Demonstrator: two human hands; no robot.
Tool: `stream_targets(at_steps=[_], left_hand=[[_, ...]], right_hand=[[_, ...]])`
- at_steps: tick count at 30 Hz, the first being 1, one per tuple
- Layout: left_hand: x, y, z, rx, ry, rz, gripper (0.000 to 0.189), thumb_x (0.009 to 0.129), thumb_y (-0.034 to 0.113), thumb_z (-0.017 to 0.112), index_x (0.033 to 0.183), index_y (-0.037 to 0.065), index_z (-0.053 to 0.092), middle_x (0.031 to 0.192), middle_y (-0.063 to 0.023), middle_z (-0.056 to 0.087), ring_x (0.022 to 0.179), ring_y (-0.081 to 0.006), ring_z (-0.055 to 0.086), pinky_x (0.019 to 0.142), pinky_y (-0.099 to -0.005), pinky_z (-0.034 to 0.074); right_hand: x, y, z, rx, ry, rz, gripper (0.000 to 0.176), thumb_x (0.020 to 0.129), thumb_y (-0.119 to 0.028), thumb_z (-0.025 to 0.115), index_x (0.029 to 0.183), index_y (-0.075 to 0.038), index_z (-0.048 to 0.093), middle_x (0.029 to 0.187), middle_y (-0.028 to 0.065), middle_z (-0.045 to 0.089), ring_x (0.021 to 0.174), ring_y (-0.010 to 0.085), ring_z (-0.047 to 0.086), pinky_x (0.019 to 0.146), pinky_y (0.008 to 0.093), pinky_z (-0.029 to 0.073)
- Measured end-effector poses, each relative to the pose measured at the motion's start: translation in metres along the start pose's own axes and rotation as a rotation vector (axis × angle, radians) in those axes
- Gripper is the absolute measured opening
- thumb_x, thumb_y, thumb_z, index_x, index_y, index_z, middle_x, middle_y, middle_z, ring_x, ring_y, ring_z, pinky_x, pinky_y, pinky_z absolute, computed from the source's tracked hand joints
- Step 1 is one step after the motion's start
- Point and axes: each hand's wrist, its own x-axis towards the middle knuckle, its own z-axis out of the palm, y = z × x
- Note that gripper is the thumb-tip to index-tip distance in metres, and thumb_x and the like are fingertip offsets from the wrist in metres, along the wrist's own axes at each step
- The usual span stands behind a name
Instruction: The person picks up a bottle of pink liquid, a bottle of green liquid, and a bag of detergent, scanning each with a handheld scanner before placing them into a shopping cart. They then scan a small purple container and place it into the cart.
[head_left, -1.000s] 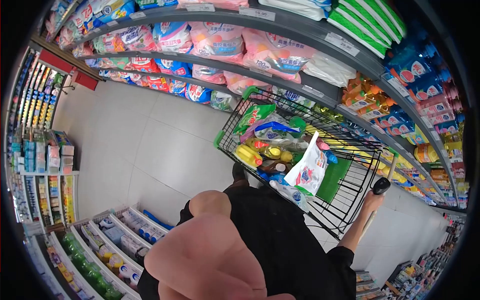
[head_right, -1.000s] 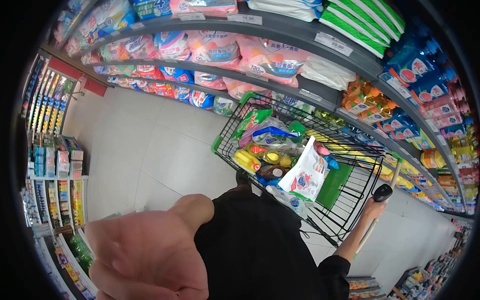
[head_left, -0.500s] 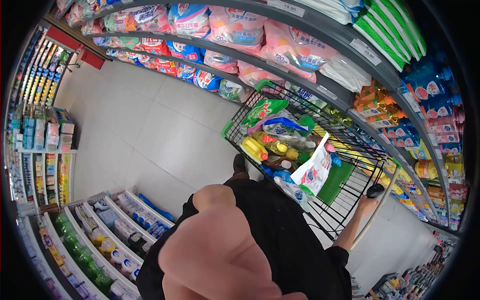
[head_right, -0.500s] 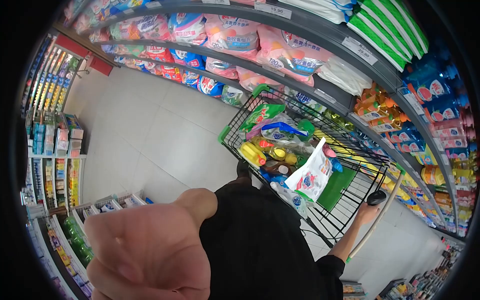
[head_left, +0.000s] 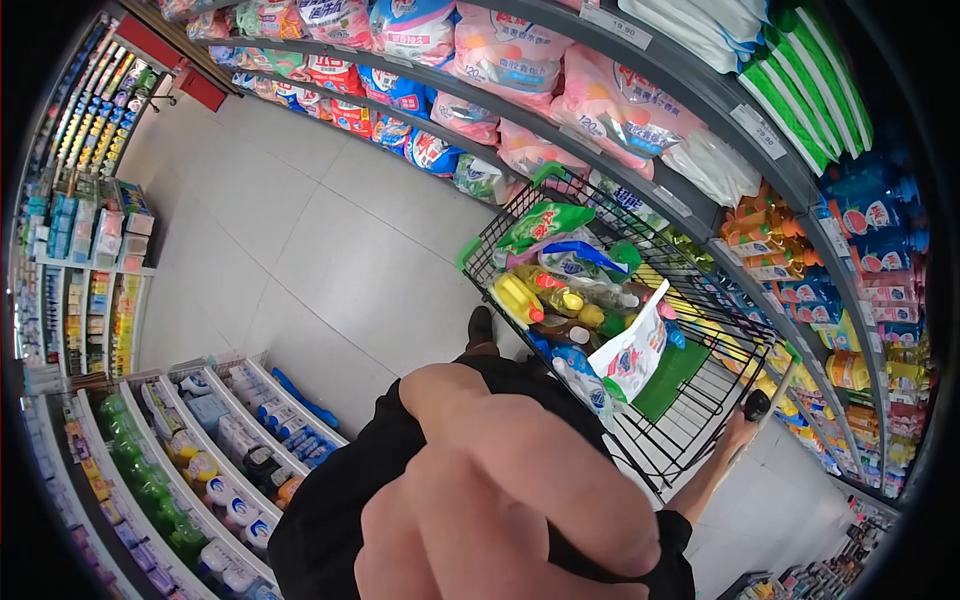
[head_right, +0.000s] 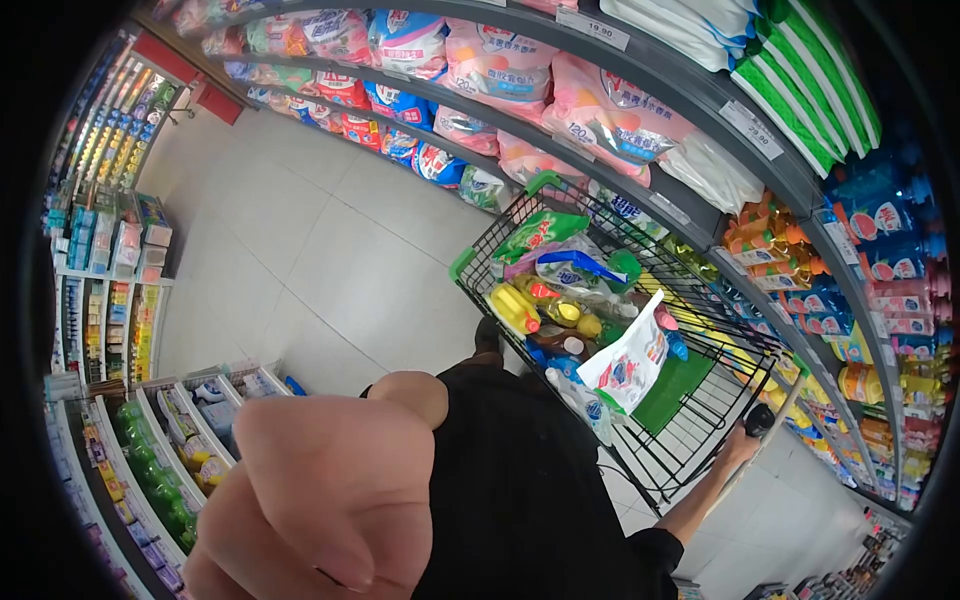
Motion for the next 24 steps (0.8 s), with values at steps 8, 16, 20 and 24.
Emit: stream_targets(at_steps=[8, 16, 20, 24], left_hand=[[0.036, -0.046, -0.019, -0.426, -0.302, 0.543, 0.023, 0.082, 0.005, 0.067, 0.066, 0.012, 0.052, 0.077, -0.0003, 0.057, 0.075, -0.0177, 0.055, 0.079, -0.0356, 0.041], [0.043, -0.057, -0.031, -0.704, -0.086, 0.512, 0.028, 0.093, 0.026, 0.065, 0.071, 0.008, 0.062, 0.084, -0.0033, 0.061, 0.076, -0.0185, 0.060, 0.079, -0.0377, 0.044], [0.069, -0.099, -0.107, -0.832, -0.609, 0.034, 0.036, 0.092, 0.044, 0.066, 0.080, 0.011, 0.057, 0.071, 0.0013, 0.060, 0.061, -0.0143, 0.056, 0.066, -0.0328, 0.036], [0.053, -0.139, -0.151, -0.907, -0.467, -0.281, 0.033, 0.090, 0.042, 0.069, 0.080, 0.013, 0.056, 0.076, 0.0030, 0.056, 0.072, -0.0126, 0.052, 0.070, -0.0317, 0.037]], right_hand=[[-0.003, -0.013, -0.001, 0.010, -0.129, 0.098, 0.031, 0.073, -0.023, 0.075, 0.087, 0.005, 0.071, 0.079, 0.0191, 0.071, 0.075, 0.0345, 0.067, 0.074, 0.0429, 0.051], [-0.033, -0.058, -0.013, -0.022, -0.071, 0.045, 0.037, 0.071, -0.027, 0.074, 0.085, 0.007, 0.070, 0.076, 0.0215, 0.070, 0.075, 0.0369, 0.068, 0.073, 0.0456, 0.051], [-0.039, -0.060, -0.010, -0.048, -0.121, 0.017, 0.040, 0.072, -0.029, 0.072, 0.083, 0.009, 0.069, 0.073, 0.0228, 0.068, 0.072, 0.0388, 0.068, 0.070, 0.0466, 0.052], [-0.046, -0.063, -0.006, -0.074, -0.117, 0.030, 0.039, 0.073, -0.028, 0.071, 0.083, 0.009, 0.070, 0.073, 0.0236, 0.068, 0.073, 0.0406, 0.068, 0.071, 0.0480, 0.052]])
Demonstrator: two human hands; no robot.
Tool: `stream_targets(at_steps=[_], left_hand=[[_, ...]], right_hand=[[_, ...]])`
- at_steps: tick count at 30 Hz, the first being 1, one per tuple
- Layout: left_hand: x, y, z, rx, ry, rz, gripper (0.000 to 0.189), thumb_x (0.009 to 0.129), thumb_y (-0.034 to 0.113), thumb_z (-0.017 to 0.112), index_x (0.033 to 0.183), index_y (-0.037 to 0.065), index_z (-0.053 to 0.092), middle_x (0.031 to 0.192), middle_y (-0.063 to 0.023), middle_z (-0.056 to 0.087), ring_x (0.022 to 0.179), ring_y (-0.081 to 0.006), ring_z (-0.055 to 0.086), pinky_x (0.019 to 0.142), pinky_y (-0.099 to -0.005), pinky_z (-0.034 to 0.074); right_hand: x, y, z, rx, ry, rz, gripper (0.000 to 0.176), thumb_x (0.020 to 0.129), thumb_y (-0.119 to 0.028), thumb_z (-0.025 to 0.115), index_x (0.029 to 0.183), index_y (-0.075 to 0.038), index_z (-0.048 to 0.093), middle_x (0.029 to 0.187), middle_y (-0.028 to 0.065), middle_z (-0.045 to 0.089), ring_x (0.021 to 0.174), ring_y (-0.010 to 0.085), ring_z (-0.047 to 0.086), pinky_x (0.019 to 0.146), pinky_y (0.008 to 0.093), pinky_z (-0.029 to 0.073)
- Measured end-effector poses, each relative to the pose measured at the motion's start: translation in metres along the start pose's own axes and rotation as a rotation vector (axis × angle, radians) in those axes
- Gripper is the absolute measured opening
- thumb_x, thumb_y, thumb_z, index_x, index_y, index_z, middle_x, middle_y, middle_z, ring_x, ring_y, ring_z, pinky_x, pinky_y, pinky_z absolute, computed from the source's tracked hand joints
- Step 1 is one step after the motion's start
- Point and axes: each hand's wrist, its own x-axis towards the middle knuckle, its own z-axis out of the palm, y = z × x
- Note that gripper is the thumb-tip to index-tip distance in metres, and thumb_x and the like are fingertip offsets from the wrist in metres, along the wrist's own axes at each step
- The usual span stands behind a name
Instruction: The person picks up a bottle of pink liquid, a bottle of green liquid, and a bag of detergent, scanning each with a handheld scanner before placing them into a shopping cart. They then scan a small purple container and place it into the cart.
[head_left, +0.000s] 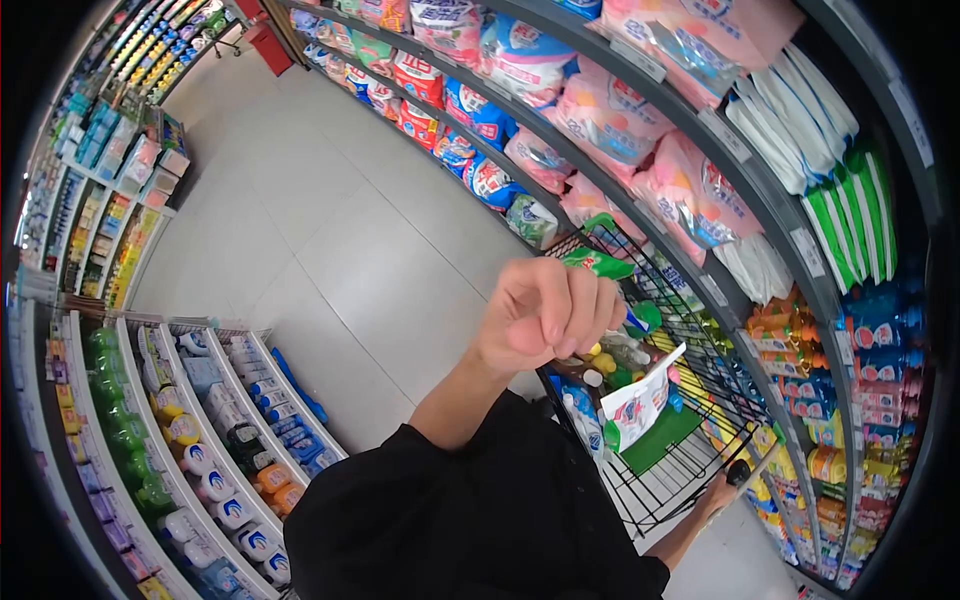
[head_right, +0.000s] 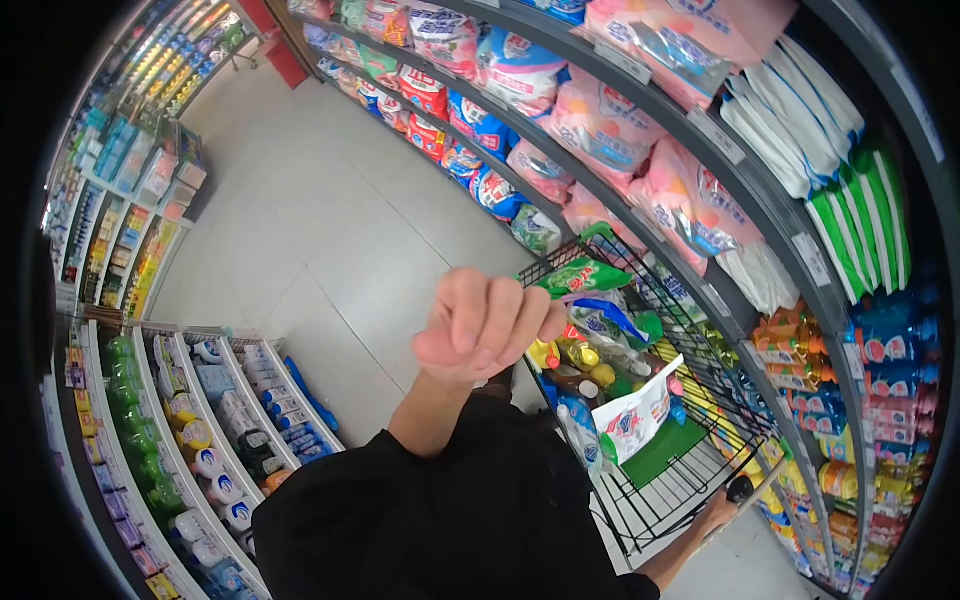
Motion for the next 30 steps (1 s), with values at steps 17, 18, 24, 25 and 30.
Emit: stream_targets(at_steps=[17, 18, 24, 25, 30], left_hand=[[-0.054, 0.002, 0.029, -0.017, 0.134, -0.136, 0.018, 0.093, 0.027, 0.066, 0.086, 0.016, 0.055, 0.078, 0.0020, 0.055, 0.074, -0.0136, 0.049, 0.076, -0.0337, 0.038], [-0.059, 0.001, 0.041, 0.013, 0.223, -0.148, 0.013, 0.095, 0.020, 0.064, 0.088, 0.015, 0.054, 0.079, 0.0001, 0.055, 0.074, -0.0145, 0.048, 0.074, -0.0338, 0.037], [-0.086, -0.004, 0.075, 0.167, 0.201, -0.061, 0.011, 0.091, -0.002, 0.050, 0.091, 0.009, 0.052, 0.079, -0.0057, 0.053, 0.066, -0.0164, 0.046, 0.064, -0.0333, 0.035], [-0.090, -0.005, 0.082, 0.173, 0.231, -0.052, 0.005, 0.094, 0.002, 0.051, 0.090, 0.006, 0.053, 0.076, -0.0051, 0.054, 0.061, -0.0153, 0.046, 0.059, -0.0325, 0.036], [-0.113, -0.002, 0.098, 0.192, 0.279, -0.023, 0.008, 0.093, -0.002, 0.052, 0.096, -0.005, 0.059, 0.071, -0.0113, 0.059, 0.060, -0.0168, 0.052, 0.056, -0.0333, 0.041]], right_hand=[[-0.033, -0.035, 0.001, 0.158, -0.005, -0.091, 0.030, 0.078, -0.026, 0.070, 0.081, 0.004, 0.067, 0.063, 0.0119, 0.062, 0.059, 0.0252, 0.060, 0.058, 0.0407, 0.047], [-0.041, -0.042, -0.008, 0.206, -0.065, -0.042, 0.029, 0.079, -0.025, 0.071, 0.079, 0.003, 0.066, 0.060, 0.0085, 0.059, 0.055, 0.0209, 0.057, 0.053, 0.0387, 0.045], [-0.034, -0.019, 0.004, 0.508, -0.238, -0.116, 0.013, 0.079, -0.007, 0.068, 0.073, -0.001, 0.059, 0.056, 0.0030, 0.052, 0.045, 0.0131, 0.047, 0.043, 0.0328, 0.036], [-0.036, -0.022, 0.000, 0.519, -0.261, -0.141, 0.013, 0.080, -0.007, 0.068, 0.073, -0.002, 0.058, 0.055, 0.0026, 0.051, 0.045, 0.0127, 0.046, 0.043, 0.0319, 0.036], [-0.066, -0.040, -0.021, 0.541, -0.352, -0.122, 0.014, 0.081, -0.006, 0.068, 0.074, -0.003, 0.056, 0.056, 0.0017, 0.050, 0.046, 0.0112, 0.047, 0.044, 0.0289, 0.036]])
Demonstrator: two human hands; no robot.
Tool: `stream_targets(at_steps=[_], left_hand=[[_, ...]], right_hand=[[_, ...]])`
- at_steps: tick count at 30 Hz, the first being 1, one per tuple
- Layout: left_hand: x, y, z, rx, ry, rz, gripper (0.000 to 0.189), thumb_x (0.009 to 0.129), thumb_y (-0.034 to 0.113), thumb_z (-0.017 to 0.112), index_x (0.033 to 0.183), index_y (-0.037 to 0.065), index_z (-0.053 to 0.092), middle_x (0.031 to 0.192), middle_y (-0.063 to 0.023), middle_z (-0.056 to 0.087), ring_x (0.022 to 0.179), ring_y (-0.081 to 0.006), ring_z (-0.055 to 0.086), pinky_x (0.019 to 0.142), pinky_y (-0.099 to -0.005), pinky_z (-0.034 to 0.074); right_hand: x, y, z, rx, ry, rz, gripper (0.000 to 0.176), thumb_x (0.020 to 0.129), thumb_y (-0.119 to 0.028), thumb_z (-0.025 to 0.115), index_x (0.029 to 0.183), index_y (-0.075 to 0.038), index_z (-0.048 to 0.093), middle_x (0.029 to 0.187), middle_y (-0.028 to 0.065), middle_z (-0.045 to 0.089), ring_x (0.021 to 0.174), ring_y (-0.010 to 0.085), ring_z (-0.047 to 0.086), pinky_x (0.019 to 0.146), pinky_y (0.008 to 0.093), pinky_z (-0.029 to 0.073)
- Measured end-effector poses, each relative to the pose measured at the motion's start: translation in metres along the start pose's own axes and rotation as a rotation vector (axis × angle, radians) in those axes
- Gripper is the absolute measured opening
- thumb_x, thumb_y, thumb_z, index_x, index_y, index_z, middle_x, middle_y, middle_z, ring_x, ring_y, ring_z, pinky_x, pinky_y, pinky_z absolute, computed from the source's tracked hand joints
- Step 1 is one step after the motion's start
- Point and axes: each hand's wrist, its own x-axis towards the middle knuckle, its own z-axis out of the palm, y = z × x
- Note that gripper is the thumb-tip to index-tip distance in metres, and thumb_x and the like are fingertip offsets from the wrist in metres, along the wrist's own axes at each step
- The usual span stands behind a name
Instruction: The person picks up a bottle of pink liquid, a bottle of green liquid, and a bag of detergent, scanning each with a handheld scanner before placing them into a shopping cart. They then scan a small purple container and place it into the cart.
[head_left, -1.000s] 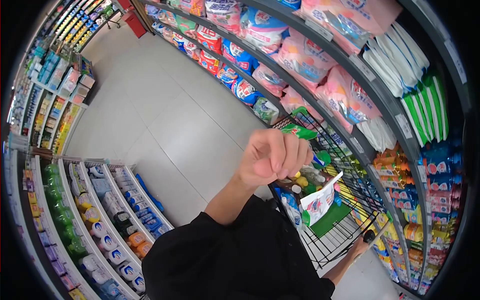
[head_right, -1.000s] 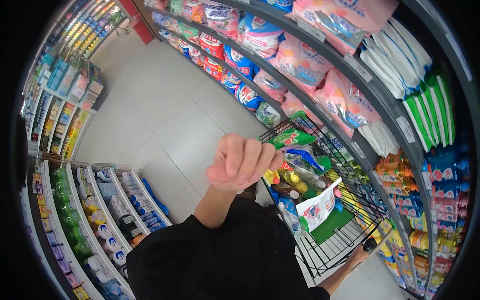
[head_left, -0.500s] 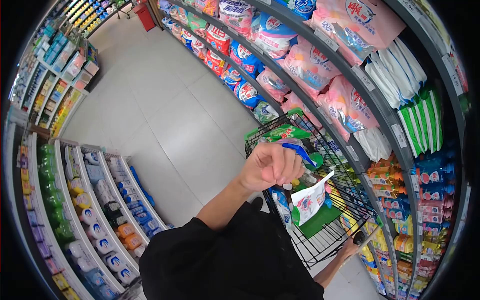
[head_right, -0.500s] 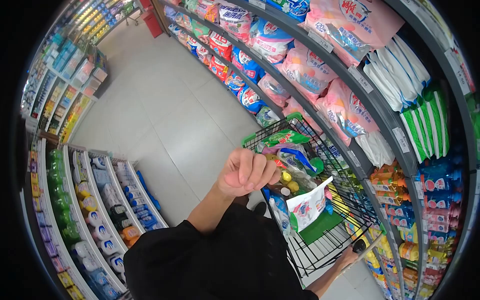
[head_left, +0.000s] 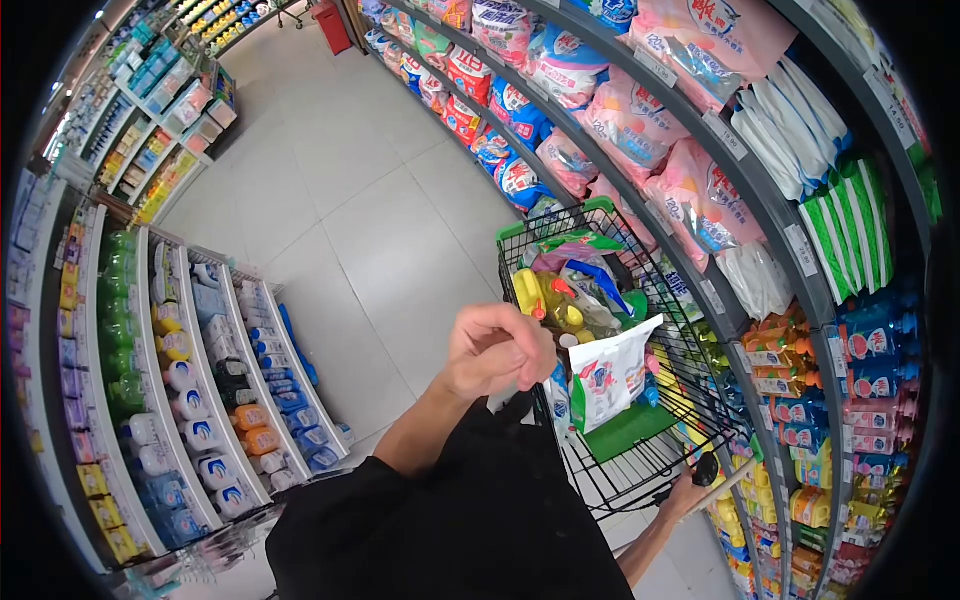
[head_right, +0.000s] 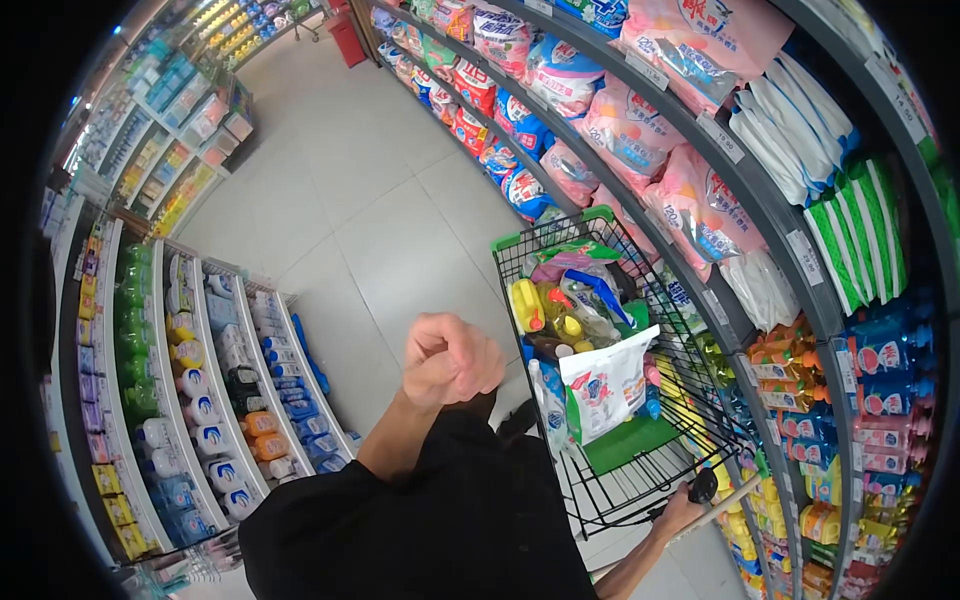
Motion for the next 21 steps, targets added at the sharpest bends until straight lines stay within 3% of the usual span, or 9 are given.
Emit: stream_targets(at_steps=[7, 10, 13, 21], left_hand=[[-0.013, 0.017, 0.007, 0.052, 0.013, 0.008, 0.009, 0.094, -0.002, 0.054, 0.093, -0.007, 0.061, 0.068, -0.0113, 0.060, 0.054, -0.0162, 0.053, 0.054, -0.0331, 0.040], [-0.017, 0.029, -0.001, 0.019, -0.001, 0.013, 0.009, 0.094, 0.001, 0.055, 0.093, -0.006, 0.061, 0.068, -0.0105, 0.060, 0.055, -0.0159, 0.053, 0.053, -0.0322, 0.039], [-0.019, 0.049, -0.007, 0.038, 0.011, 0.023, 0.011, 0.097, 0.006, 0.055, 0.089, -0.002, 0.059, 0.065, -0.0051, 0.059, 0.053, -0.0116, 0.049, 0.052, -0.0294, 0.039], [-0.051, 0.125, -0.060, -0.020, 0.024, 0.087, 0.013, 0.096, 0.009, 0.058, 0.086, 0.001, 0.059, 0.066, -0.0049, 0.059, 0.056, -0.0132, 0.049, 0.054, -0.0296, 0.038]], right_hand=[[-0.027, -0.006, 0.007, 0.159, -0.059, -0.034, 0.013, 0.082, -0.004, 0.067, 0.077, -0.004, 0.054, 0.061, 0.0017, 0.051, 0.049, 0.0110, 0.048, 0.046, 0.0266, 0.038], [-0.033, -0.004, 0.012, 0.094, -0.056, 0.021, 0.013, 0.082, -0.004, 0.067, 0.077, -0.004, 0.055, 0.062, 0.0013, 0.052, 0.049, 0.0111, 0.049, 0.046, 0.0263, 0.039], [-0.047, -0.009, 0.019, 0.083, -0.053, -0.006, 0.015, 0.083, -0.006, 0.067, 0.076, -0.003, 0.055, 0.060, 0.0014, 0.052, 0.049, 0.0122, 0.049, 0.046, 0.0279, 0.038], [-0.080, 0.015, 0.041, 0.035, -0.040, 0.003, 0.015, 0.081, -0.008, 0.068, 0.075, -0.002, 0.056, 0.059, 0.0049, 0.053, 0.050, 0.0143, 0.049, 0.047, 0.0315, 0.039]])
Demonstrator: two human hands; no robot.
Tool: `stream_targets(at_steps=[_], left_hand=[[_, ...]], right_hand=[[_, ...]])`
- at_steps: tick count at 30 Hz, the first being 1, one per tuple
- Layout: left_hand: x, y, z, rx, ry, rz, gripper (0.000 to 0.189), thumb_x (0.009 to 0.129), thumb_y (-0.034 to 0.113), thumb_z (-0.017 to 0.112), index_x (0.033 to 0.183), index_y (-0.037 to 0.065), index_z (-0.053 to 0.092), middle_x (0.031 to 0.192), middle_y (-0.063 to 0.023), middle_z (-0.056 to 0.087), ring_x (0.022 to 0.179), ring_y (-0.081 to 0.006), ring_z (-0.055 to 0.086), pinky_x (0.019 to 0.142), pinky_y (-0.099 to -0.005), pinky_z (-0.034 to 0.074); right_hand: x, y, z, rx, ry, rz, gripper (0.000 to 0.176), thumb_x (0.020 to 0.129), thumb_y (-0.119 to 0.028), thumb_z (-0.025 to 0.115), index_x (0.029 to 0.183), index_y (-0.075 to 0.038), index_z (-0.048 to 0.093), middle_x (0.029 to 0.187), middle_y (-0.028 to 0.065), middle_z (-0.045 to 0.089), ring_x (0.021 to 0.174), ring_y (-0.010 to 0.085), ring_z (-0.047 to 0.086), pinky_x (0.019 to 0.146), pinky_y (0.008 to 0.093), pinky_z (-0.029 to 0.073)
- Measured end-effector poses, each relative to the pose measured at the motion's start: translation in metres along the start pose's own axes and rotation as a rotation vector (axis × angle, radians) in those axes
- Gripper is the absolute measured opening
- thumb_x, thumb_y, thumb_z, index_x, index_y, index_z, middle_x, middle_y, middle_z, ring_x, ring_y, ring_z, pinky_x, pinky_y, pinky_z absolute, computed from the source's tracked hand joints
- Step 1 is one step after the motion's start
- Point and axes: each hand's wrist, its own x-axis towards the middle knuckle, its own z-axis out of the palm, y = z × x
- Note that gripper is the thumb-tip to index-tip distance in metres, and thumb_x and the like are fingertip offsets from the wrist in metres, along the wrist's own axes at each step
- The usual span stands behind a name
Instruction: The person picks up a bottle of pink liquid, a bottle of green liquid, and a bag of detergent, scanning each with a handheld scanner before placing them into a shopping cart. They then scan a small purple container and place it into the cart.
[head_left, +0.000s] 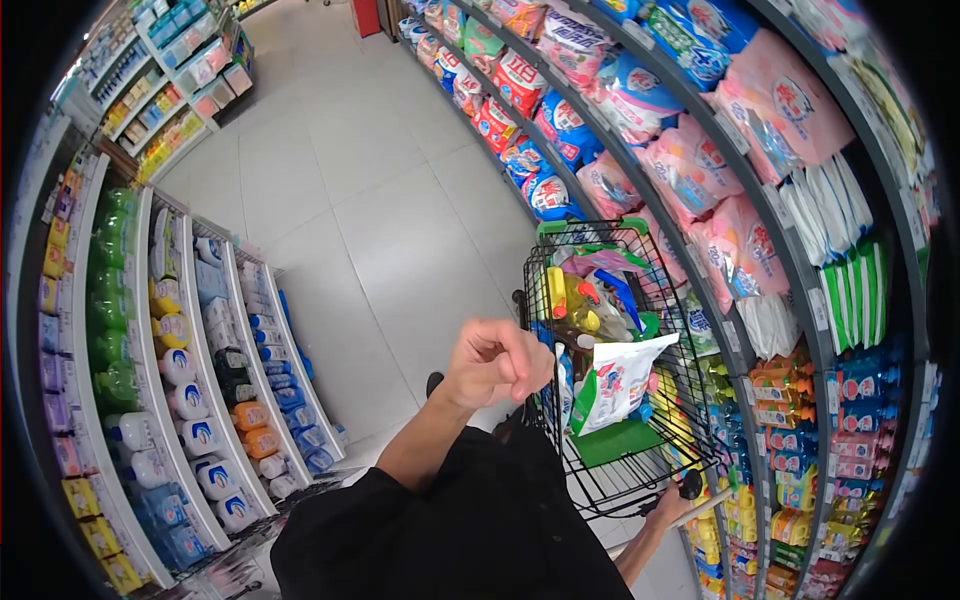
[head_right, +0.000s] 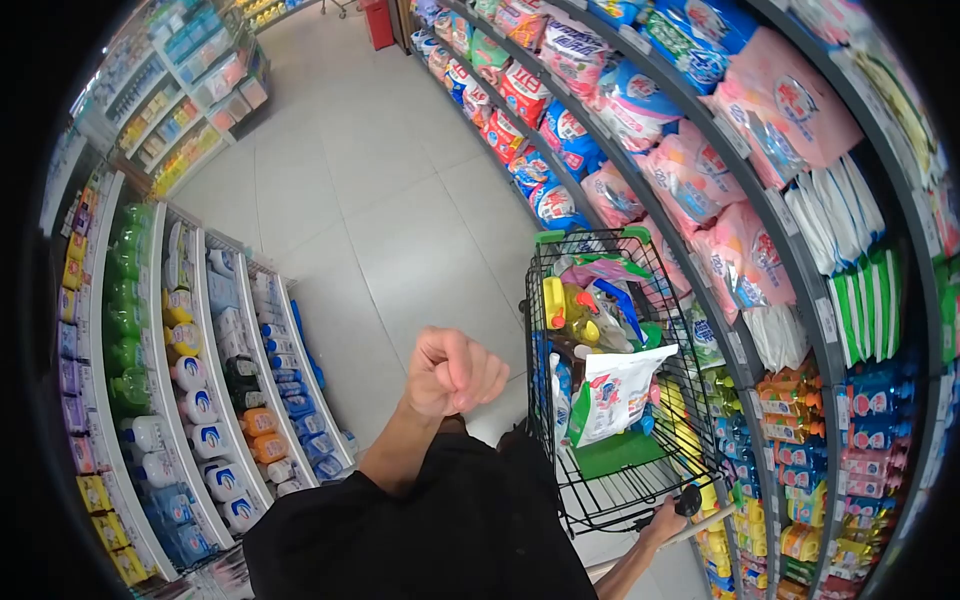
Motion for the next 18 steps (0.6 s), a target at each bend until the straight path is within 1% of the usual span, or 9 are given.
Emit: stream_targets(at_steps=[3, 8, 10, 11, 13, 14, 16, 17, 18], left_hand=[[-0.009, 0.032, -0.017, -0.029, 0.010, 0.027, 0.011, 0.096, 0.008, 0.059, 0.086, 0.002, 0.060, 0.066, -0.0041, 0.058, 0.056, -0.0132, 0.050, 0.054, -0.0298, 0.038], [-0.014, 0.079, -0.037, -0.084, -0.004, 0.066, 0.016, 0.099, 0.013, 0.055, 0.086, 0.006, 0.061, 0.065, -0.0009, 0.057, 0.055, -0.0120, 0.049, 0.054, -0.0293, 0.038], [-0.015, 0.093, -0.044, -0.057, 0.013, 0.078, 0.031, 0.105, 0.025, 0.044, 0.088, 0.006, 0.061, 0.067, -0.0021, 0.057, 0.058, -0.0133, 0.049, 0.058, -0.0296, 0.039], [-0.014, 0.097, -0.045, -0.059, 0.014, 0.090, 0.031, 0.105, 0.025, 0.044, 0.088, 0.006, 0.061, 0.067, -0.0021, 0.057, 0.058, -0.0133, 0.049, 0.058, -0.0296, 0.039], [-0.013, 0.104, -0.044, -0.055, 0.168, 0.062, 0.049, 0.108, 0.036, 0.027, 0.095, 0.004, 0.062, 0.070, -0.0055, 0.058, 0.062, -0.0150, 0.049, 0.062, -0.0306, 0.039], [-0.014, 0.104, -0.049, -0.057, 0.169, 0.069, 0.049, 0.108, 0.036, 0.027, 0.095, 0.004, 0.062, 0.070, -0.0055, 0.058, 0.062, -0.0150, 0.049, 0.062, -0.0306, 0.039], [-0.019, 0.101, -0.060, -0.195, 0.220, 0.060, 0.063, 0.107, 0.043, 0.022, 0.109, -0.005, 0.062, 0.092, -0.0168, 0.067, 0.081, -0.0260, 0.063, 0.076, -0.0376, 0.048], [-0.019, 0.102, -0.061, -0.202, 0.221, 0.059, 0.063, 0.107, 0.043, 0.022, 0.109, -0.005, 0.062, 0.092, -0.0168, 0.067, 0.081, -0.0260, 0.063, 0.076, -0.0376, 0.048], [-0.018, 0.104, -0.059, -0.240, 0.261, 0.039, 0.066, 0.106, 0.046, 0.020, 0.118, -0.007, 0.058, 0.102, -0.0192, 0.067, 0.091, -0.0279, 0.063, 0.084, -0.0391, 0.048]], right_hand=[[0.002, 0.002, 0.008, -0.045, 0.056, -0.027, 0.010, 0.078, -0.006, 0.066, 0.074, -0.002, 0.058, 0.059, 0.0016, 0.052, 0.047, 0.0128, 0.046, 0.045, 0.0308, 0.037], [0.004, 0.001, 0.017, -0.134, 0.066, -0.073, 0.028, 0.077, -0.015, 0.070, 0.064, 0.004, 0.054, 0.059, 0.0057, 0.053, 0.051, 0.0179, 0.046, 0.050, 0.0381, 0.035], [0.019, 0.015, 0.018, -0.197, 0.094, -0.068, 0.029, 0.077, -0.015, 0.070, 0.064, 0.005, 0.054, 0.059, 0.0068, 0.053, 0.052, 0.0191, 0.046, 0.051, 0.0397, 0.036], [0.030, 0.022, 0.019, -0.257, 0.123, -0.052, 0.030, 0.077, -0.015, 0.070, 0.065, 0.006, 0.054, 0.059, 0.0079, 0.054, 0.053, 0.0203, 0.046, 0.052, 0.0413, 0.037], [0.026, 0.014, 0.024, -0.239, 0.121, -0.059, 0.030, 0.077, -0.016, 0.070, 0.065, 0.007, 0.054, 0.059, 0.0092, 0.055, 0.053, 0.0217, 0.047, 0.053, 0.0431, 0.038], [0.026, 0.013, 0.027, -0.237, 0.116, -0.024, 0.030, 0.076, -0.016, 0.069, 0.065, 0.007, 0.054, 0.059, 0.0096, 0.055, 0.053, 0.0221, 0.047, 0.053, 0.0432, 0.038], [0.020, 0.008, 0.030, -0.275, 0.118, 0.004, 0.027, 0.076, -0.014, 0.067, 0.066, 0.007, 0.053, 0.059, 0.0107, 0.055, 0.051, 0.0224, 0.047, 0.052, 0.0421, 0.037], [0.020, 0.002, 0.032, -0.279, 0.125, 0.003, 0.027, 0.076, -0.014, 0.067, 0.066, 0.007, 0.053, 0.059, 0.0107, 0.055, 0.051, 0.0224, 0.047, 0.052, 0.0421, 0.037], [0.019, -0.001, 0.032, -0.281, 0.069, 0.042, 0.024, 0.076, -0.014, 0.069, 0.075, 0.008, 0.058, 0.064, 0.0101, 0.058, 0.055, 0.0216, 0.052, 0.054, 0.0396, 0.041]])
